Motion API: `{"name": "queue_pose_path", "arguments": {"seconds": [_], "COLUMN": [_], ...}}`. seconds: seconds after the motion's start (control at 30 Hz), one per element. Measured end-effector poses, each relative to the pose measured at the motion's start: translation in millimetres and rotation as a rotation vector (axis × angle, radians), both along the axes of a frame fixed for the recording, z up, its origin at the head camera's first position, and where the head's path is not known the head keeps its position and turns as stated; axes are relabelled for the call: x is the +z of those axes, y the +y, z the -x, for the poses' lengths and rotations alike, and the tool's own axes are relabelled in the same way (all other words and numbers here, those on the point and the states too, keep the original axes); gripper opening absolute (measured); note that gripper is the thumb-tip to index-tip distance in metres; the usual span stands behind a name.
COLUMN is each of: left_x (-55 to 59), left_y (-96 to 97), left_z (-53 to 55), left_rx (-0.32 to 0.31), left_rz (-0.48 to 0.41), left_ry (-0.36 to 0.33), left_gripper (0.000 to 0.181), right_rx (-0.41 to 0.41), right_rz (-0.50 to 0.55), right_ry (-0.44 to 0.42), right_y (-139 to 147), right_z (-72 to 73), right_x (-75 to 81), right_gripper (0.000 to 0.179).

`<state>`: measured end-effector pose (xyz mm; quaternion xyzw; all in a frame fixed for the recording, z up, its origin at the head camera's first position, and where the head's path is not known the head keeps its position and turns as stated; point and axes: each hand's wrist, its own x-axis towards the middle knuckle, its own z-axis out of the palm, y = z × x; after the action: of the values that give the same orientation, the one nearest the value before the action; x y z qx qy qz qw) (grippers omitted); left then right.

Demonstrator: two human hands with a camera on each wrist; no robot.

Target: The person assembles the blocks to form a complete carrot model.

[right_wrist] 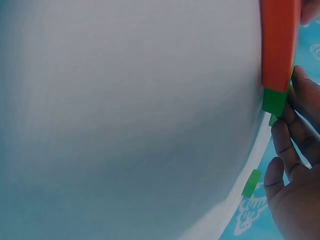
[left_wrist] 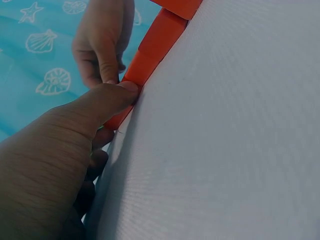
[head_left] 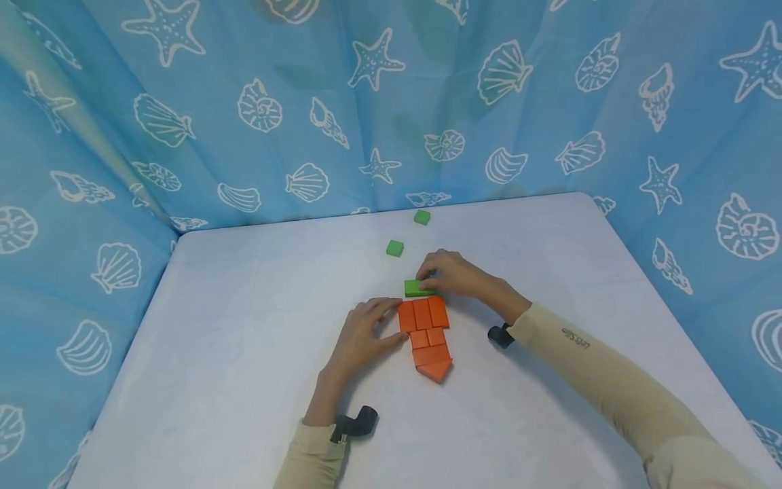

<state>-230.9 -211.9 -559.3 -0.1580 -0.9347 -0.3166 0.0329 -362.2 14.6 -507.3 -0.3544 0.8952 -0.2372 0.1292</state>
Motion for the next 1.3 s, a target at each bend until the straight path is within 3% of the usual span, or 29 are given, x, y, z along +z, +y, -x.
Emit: {"name": "queue_pose_path", "arguments": {"seconds": [0.23,0.43,0.53,0.7,0.8,1.03,1.3], "left_x": [-0.8,-1.8,-1.8,-1.2,-1.4,-8.2,2.0], "left_y": [-0.6,0.3,0.2,0.9,2.3,5.5,1.0], "left_z": [1.1,-3.3,-5.9,-3.4,-0.6,-0.3,-0.7], "left_rx": [-0.009,0.012,0.027,0.020,0.018,-0.008,-0.002], "left_rz": [-0.004,0.000,0.000,-0.001,-0.002,0.000,0.006], "left_ry": [0.013,-0.007,-0.023,-0.033,-0.035,-0.022,0.024], "left_gripper": [0.061,0.061,0.061,0.062,0.062,0.060,0.059], "right_rx": [0.057,0.097,0.071,-0.061,-0.111,-0.139,-0.086], "right_rz": [0.029,-0.010,0.007,0.089,0.058,-0.086,-0.034], "right_ry": [0.000,-0.009,0.031,0.138,0.163,0.160,0.121], "right_y": [0.2,-1.9,-5.0,-13.9,-23.8,-46.1,-56.5], "right_z": [-1.7,-2.9,-0.1,15.8,28.4,47.4,48.7], "right_x": [-0.4,1.9,8.5,19.7,20.8,8.1,6.3], "right_gripper": [0.016,0.019,0.020,0.024,0.030,0.031,0.020]}}
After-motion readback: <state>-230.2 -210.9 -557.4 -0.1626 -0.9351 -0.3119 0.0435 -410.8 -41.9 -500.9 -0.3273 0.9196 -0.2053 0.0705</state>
